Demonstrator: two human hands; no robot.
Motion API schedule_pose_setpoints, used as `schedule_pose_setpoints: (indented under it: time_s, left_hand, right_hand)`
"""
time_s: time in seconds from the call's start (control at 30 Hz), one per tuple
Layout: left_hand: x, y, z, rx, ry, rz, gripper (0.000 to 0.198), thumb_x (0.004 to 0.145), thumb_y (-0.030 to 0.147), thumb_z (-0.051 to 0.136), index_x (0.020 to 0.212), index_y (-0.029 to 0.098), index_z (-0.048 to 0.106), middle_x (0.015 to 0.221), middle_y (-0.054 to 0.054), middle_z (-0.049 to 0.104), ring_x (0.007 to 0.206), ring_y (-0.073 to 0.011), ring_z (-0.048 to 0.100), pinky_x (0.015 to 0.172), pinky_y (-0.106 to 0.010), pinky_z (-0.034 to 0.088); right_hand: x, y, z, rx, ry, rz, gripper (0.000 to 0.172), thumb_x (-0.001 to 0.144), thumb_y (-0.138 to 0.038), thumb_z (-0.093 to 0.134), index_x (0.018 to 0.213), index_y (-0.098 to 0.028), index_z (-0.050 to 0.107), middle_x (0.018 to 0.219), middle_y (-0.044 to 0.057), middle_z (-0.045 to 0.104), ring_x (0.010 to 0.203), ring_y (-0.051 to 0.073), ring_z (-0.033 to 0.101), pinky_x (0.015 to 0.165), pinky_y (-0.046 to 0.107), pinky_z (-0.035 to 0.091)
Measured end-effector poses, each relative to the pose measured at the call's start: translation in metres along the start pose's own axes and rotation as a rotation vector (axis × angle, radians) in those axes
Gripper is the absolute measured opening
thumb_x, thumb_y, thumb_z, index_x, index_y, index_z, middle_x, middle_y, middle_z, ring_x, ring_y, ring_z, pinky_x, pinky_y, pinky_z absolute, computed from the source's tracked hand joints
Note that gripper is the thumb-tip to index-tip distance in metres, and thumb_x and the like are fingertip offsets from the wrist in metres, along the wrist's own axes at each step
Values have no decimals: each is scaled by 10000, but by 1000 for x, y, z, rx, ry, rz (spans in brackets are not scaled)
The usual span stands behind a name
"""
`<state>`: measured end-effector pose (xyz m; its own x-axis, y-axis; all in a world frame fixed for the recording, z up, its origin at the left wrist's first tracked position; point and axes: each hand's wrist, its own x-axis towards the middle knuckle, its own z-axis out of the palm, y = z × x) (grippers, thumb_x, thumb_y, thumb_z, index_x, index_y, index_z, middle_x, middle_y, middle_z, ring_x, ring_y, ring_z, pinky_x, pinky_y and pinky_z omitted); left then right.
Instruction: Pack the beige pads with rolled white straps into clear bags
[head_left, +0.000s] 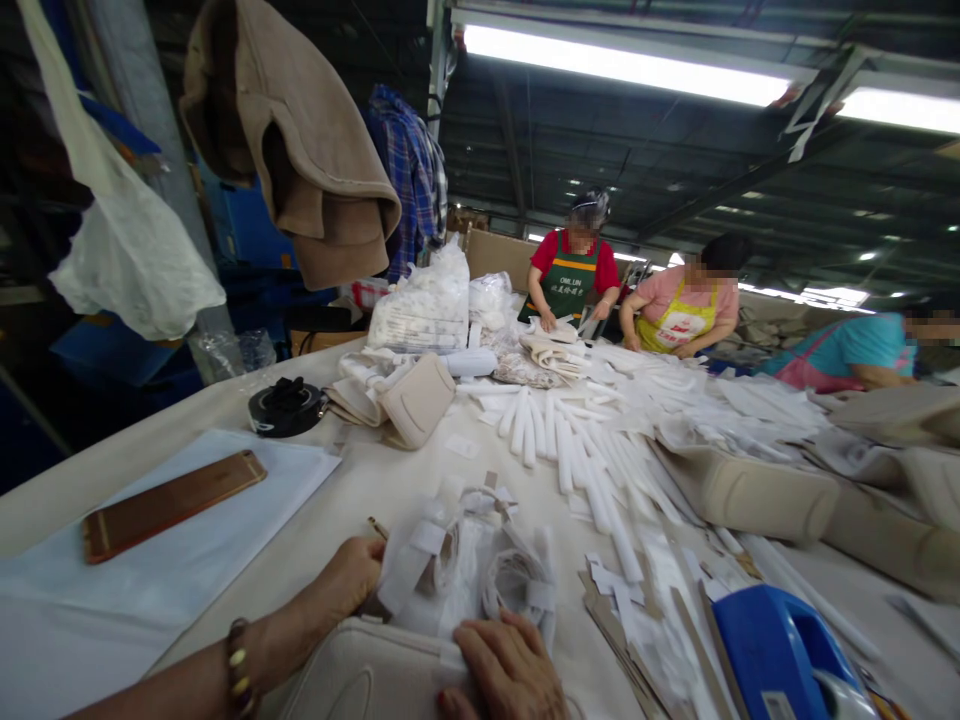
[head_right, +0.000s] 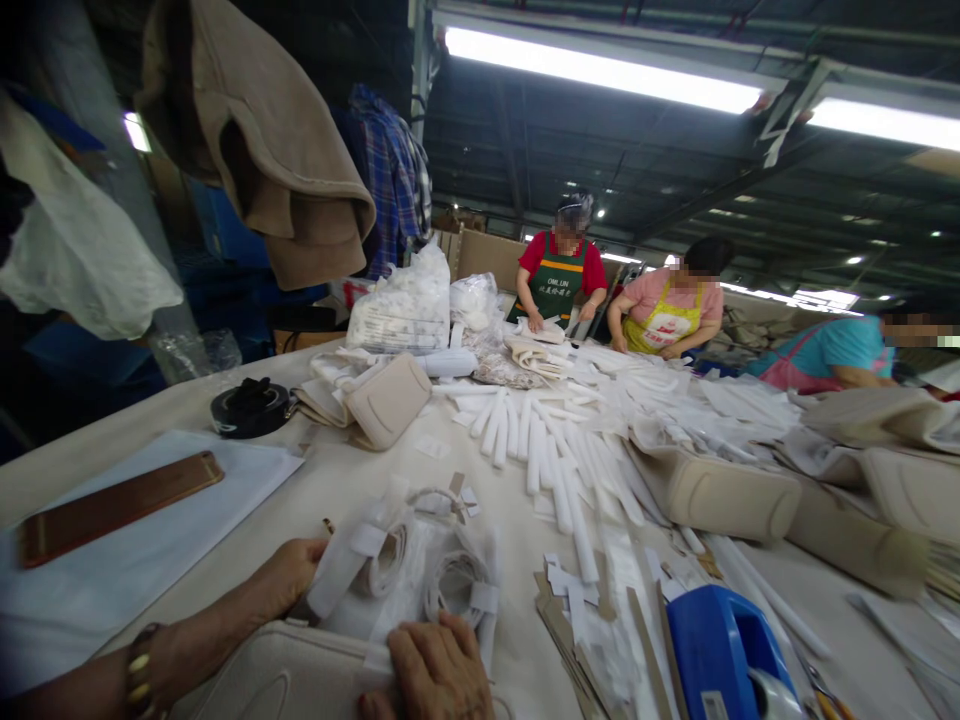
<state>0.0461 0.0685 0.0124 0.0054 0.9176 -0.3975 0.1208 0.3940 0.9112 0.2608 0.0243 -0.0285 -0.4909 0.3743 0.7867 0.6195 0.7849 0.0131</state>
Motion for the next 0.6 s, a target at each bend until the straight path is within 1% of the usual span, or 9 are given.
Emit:
schedule_pose_setpoints:
  time_s: [0.1,0.17,0.27,0.33,0.4,0.47,0.53,0.6]
  left_hand:
    - [-3,-5,-4,5,29,0,120,457,215,656,484,171,548,436,41,516,563,-200,564,558,-264,446]
    - [-6,-9,-6,-6,90,-10,87,485,183,613,485,171,527,451,46,506,537,-167,535,507,-234,406]
    - [-12,-14,-7,-27,229,-69,84,510,112,527,474,174,483,406,63,418,432,-106,415,412,-204,268]
    - [-16,-16,-7,-60,278,-109,110,537,90,496,481,177,462,393,72,373,393,-85,341,395,-204,221]
    - [-19,-18,-8,-97,288,-134,124,584,86,487,509,181,458,400,76,368,384,-81,324,395,-203,225]
    - [-18,-19,-9,-114,272,-148,137,609,69,490,532,180,465,400,80,373,375,-81,326,393,-204,220]
    - [-15,-19,-13,-101,233,-150,164,592,17,521,535,166,485,398,84,391,368,-77,335,391,-206,201]
    - [-9,-20,-17,-78,190,-141,200,593,-31,581,535,145,505,418,88,418,384,-69,355,404,-198,207]
  right_hand:
    - [3,-7,-5,29,-79,67,319,943,-413,384,1001,-191,604,807,18,718,714,137,680,798,274,516]
    - [5,-10,-9,45,-136,83,296,938,-393,411,1029,-181,597,847,34,717,759,156,683,814,305,518]
    - [4,-9,-13,41,-192,45,272,935,-354,427,1059,-165,579,878,46,720,792,165,687,813,323,523]
    - [0,-4,-12,18,-226,-6,269,917,-353,465,1074,-164,575,897,45,726,805,167,692,802,321,531]
    - [-6,2,-9,-8,-254,-56,293,883,-370,526,1087,-166,579,916,43,733,812,172,699,788,316,540]
    - [-10,7,-5,-23,-266,-91,317,854,-386,568,1092,-178,589,920,37,738,805,175,704,774,309,548]
    - [-14,10,-1,-35,-250,-109,309,848,-389,570,1083,-191,601,909,32,741,795,175,708,763,304,552]
    - [-17,13,2,-57,-226,-127,300,850,-398,561,1069,-200,616,898,29,743,784,177,711,744,302,554]
